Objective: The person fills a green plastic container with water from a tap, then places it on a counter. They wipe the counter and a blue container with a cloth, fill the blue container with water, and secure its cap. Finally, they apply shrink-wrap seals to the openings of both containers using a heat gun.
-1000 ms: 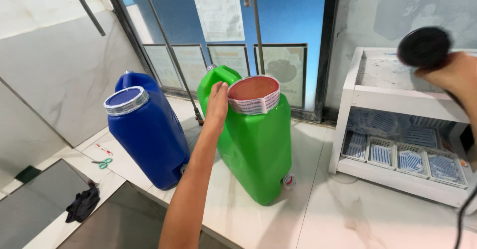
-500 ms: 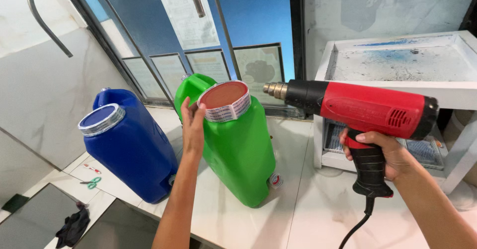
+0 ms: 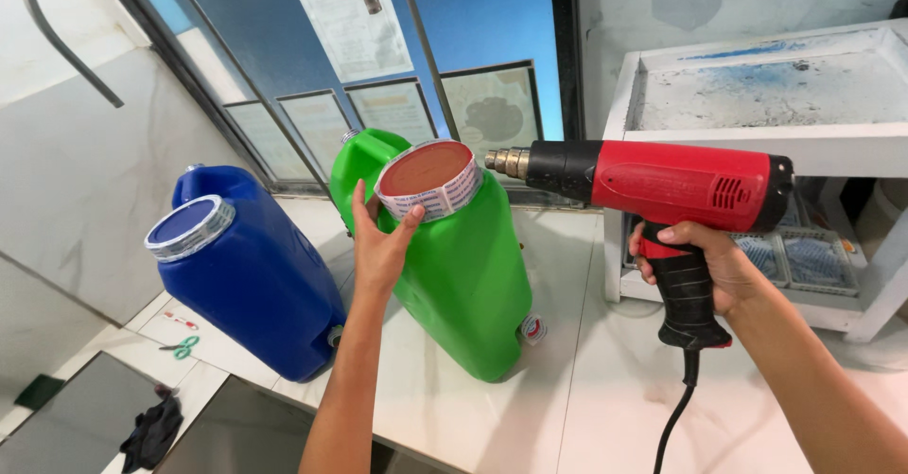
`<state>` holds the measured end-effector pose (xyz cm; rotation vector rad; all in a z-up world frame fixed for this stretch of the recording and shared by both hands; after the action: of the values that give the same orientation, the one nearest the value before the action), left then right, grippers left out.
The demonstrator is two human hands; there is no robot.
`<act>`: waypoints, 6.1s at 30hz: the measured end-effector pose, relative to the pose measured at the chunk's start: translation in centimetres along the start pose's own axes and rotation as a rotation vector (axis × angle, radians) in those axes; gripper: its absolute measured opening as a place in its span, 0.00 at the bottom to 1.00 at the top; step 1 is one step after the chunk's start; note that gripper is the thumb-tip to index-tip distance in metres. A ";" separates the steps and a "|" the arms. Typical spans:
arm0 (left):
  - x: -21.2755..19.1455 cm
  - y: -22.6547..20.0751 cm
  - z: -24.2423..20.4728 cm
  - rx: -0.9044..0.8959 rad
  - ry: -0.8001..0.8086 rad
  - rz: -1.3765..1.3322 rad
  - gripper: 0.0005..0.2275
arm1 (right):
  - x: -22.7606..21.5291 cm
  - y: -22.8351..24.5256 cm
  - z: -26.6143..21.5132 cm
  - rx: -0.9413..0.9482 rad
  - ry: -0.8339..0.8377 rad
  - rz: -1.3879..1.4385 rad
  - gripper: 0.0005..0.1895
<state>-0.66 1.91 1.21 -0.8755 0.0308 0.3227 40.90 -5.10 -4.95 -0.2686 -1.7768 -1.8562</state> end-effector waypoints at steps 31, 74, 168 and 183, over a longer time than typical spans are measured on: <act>-3.8 3.4 2.8 -0.064 0.304 -0.731 0.35 | 31.3 -1.7 -8.6 -0.115 -0.766 -0.760 0.15; -3.9 -3.8 8.8 0.162 0.254 -0.180 0.34 | 4.4 -2.1 -6.1 -0.103 -0.163 -0.007 0.23; 23.4 25.9 -28.8 -0.774 -0.319 -0.779 0.31 | -6.2 -18.3 -8.0 0.427 -0.429 -0.180 0.17; -1.4 15.9 -31.9 -0.481 -0.460 -0.217 0.17 | -7.0 -18.5 -9.8 0.467 -0.376 -0.160 0.19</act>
<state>-3.27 -13.18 -31.03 -1.2483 -0.5855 0.3259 39.46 -13.30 -25.37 -0.3169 -2.4915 -1.4979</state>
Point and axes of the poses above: each hand's wrist, its own z-axis towards the middle knuckle, its own x-axis out of the palm, y = z × x, the point moved 2 cm from there along z, towards the middle knuckle, and after that the axes turned 3 degrees about x, right-handed, at the moved point
